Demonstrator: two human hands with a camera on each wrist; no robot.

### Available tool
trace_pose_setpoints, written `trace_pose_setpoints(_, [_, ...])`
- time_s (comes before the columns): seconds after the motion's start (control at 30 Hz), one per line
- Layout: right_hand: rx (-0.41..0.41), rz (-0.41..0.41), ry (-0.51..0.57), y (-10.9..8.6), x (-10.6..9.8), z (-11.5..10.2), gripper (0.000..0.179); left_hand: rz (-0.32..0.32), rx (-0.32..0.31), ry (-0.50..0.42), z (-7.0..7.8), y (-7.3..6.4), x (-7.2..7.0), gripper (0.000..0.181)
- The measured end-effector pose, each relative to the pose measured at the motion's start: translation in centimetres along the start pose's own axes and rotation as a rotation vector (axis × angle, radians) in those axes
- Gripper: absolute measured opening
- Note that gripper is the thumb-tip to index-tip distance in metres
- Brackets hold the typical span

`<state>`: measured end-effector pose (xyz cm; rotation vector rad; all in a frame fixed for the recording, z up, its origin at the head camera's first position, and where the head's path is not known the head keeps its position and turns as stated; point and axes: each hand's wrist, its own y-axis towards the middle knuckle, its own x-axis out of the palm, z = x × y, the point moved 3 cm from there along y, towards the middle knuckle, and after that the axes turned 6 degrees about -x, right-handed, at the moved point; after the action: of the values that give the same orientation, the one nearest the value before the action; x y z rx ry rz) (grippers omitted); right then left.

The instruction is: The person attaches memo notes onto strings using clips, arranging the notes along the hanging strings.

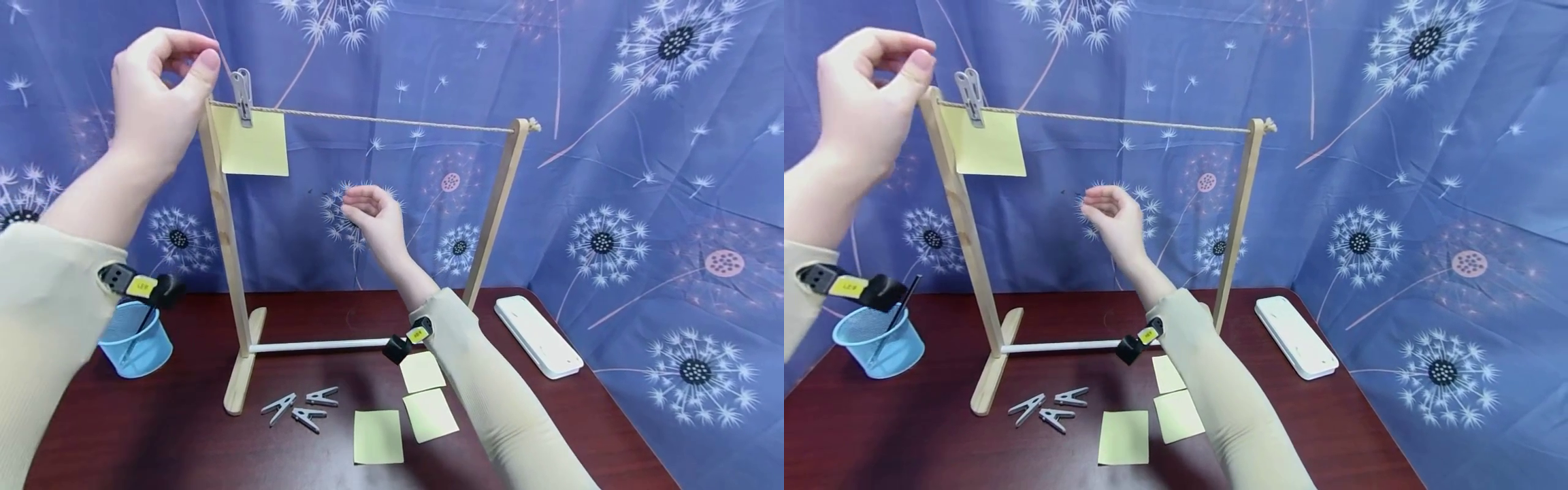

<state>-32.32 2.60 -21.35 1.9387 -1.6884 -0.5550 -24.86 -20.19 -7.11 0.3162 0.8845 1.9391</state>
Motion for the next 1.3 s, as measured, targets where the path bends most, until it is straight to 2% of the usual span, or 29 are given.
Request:
trace_pose_setpoints(0.07, [-0.002,-0.015,-0.026,-0.7,-0.5,0.6,0.025,0.010,-0.005,-0.054,-0.1,-0.9,0.2,0.011])
trace_pose_setpoints(0.13, [-0.002,-0.038,-0.049,-1.4,-0.9,1.2,0.025,-0.007,-0.007,-0.080,-0.4,-1.9,0.6,0.012])
trace_pose_setpoints(0.27, [0.004,-0.083,-0.094,-2.9,-1.8,2.6,0.026,-0.070,0.013,-0.072,-1.6,-4.3,1.3,0.011])
trace_pose_setpoints(0.43, [0.044,-0.132,-0.147,-5.4,-3.6,4.3,0.026,-0.147,0.008,-0.062,-4.0,-7.7,1.8,0.021])
trace_pose_setpoints(0.57, [0.076,-0.132,-0.192,-7.3,-5.4,5.8,0.024,-0.209,-0.009,-0.065,-6.6,-10.2,2.0,0.025])
trace_pose_setpoints(0.63, [0.099,-0.120,-0.213,-8.3,-6.4,6.6,0.023,-0.250,-0.036,-0.045,-8.1,-11.5,1.9,0.021])
trace_pose_setpoints(0.77, [0.148,-0.104,-0.242,-10.3,-8.3,8.4,0.023,-0.338,-0.134,0.010,-11.0,-14.2,1.9,0.008])
trace_pose_setpoints(0.83, [0.170,-0.102,-0.273,-11.3,-9.2,9.3,0.022,-0.370,-0.173,0.043,-12.3,-15.7,2.0,0.014])
trace_pose_setpoints(1.0, [0.223,-0.114,-0.305,-13.5,-10.9,10.8,0.021,-0.417,-0.240,0.054,-14.9,-18.6,2.2,0.021])
trace_pose_setpoints(1.2, [0.229,-0.194,-0.300,-15.0,-12.6,12.0,0.022,-0.530,-0.353,0.137,-18.0,-21.3,2.5,0.027])
trace_pose_setpoints(1.3, [0.181,-0.252,-0.313,-15.4,-13.3,12.4,0.022,-0.606,-0.373,0.151,-19.4,-22.4,2.8,0.029])
